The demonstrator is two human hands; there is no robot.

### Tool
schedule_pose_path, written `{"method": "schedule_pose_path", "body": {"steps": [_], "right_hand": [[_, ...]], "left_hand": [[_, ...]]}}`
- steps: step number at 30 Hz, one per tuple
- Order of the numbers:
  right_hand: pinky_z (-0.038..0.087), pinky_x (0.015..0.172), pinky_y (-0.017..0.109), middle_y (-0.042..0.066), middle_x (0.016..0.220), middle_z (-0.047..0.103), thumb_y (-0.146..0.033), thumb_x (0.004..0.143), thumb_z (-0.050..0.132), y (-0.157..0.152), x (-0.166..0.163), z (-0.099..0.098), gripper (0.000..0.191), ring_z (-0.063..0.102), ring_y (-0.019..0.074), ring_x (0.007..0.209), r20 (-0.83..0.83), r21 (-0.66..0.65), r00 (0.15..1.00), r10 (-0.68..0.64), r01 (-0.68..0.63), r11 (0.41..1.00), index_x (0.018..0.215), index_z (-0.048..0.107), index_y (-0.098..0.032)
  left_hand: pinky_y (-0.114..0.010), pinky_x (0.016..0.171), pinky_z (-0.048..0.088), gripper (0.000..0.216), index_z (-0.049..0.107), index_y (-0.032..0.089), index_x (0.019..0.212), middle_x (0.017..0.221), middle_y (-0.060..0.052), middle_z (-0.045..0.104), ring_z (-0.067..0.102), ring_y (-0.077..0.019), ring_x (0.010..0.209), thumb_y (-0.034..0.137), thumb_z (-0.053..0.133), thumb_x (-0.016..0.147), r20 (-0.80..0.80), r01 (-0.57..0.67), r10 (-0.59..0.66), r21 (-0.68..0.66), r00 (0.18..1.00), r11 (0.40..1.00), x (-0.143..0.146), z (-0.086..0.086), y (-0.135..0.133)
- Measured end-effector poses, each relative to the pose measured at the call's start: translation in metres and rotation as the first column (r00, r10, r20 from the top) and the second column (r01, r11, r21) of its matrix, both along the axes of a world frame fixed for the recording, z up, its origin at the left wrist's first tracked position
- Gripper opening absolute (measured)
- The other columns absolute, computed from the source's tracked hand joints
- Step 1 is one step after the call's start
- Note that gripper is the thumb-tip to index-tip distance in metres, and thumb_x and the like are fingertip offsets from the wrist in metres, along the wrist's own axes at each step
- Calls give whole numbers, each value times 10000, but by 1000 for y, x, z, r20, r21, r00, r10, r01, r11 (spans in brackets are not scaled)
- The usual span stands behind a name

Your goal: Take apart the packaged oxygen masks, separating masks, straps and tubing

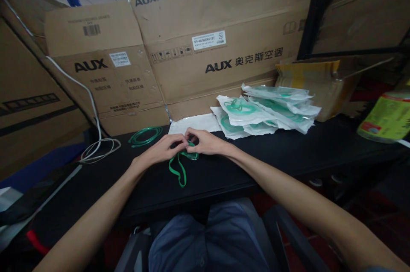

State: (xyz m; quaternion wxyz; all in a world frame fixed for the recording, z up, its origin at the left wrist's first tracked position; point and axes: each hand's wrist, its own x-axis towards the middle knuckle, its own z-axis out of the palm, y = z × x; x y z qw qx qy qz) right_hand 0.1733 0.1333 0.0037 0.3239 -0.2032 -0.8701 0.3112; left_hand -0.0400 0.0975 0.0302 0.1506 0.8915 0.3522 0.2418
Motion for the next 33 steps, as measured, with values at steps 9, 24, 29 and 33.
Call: {"method": "schedule_pose_path", "body": {"steps": [9, 24, 29, 33], "right_hand": [[435, 838, 303, 23, 957, 671, -178, 777, 647, -5, 1, 3, 188, 593, 192, 891, 56, 77, 998, 4, -9, 997, 965, 636, -183], [408, 754, 303, 8, 862, 600, -236, 745, 591, 8, 20, 8, 174, 547, 192, 809, 38, 80, 958, -285, 282, 956, 900, 513, -221], [397, 744, 310, 12, 850, 587, -257, 741, 585, 10, 21, 7, 179, 534, 196, 796, 33, 81, 937, -347, 343, 936, 893, 498, -219], [394, 746, 303, 9, 859, 583, -267, 769, 575, 3, 17, 11, 165, 532, 189, 802, 24, 94, 946, -324, 321, 942, 910, 507, -215]], "left_hand": [[-286, 738, 412, 250, 694, 207, 861, 819, -20, 690, 601, -195, 753, 285, 483, 969, -71, -22, 25, 43, 997, 999, 3, 0, -8], [-280, 709, 381, 264, 654, 175, 716, 710, 4, 651, 557, -178, 698, 305, 496, 883, -145, -255, 250, -17, 957, 967, -50, 23, 9], [-288, 688, 400, 283, 669, 180, 665, 673, 2, 666, 575, -189, 663, 345, 536, 853, -145, -321, 309, -72, 940, 944, -64, 25, 10], [-282, 706, 413, 354, 709, 178, 829, 781, -17, 708, 600, -195, 734, 422, 476, 939, -62, -325, 322, -56, 945, 944, -45, 16, 12]]}}
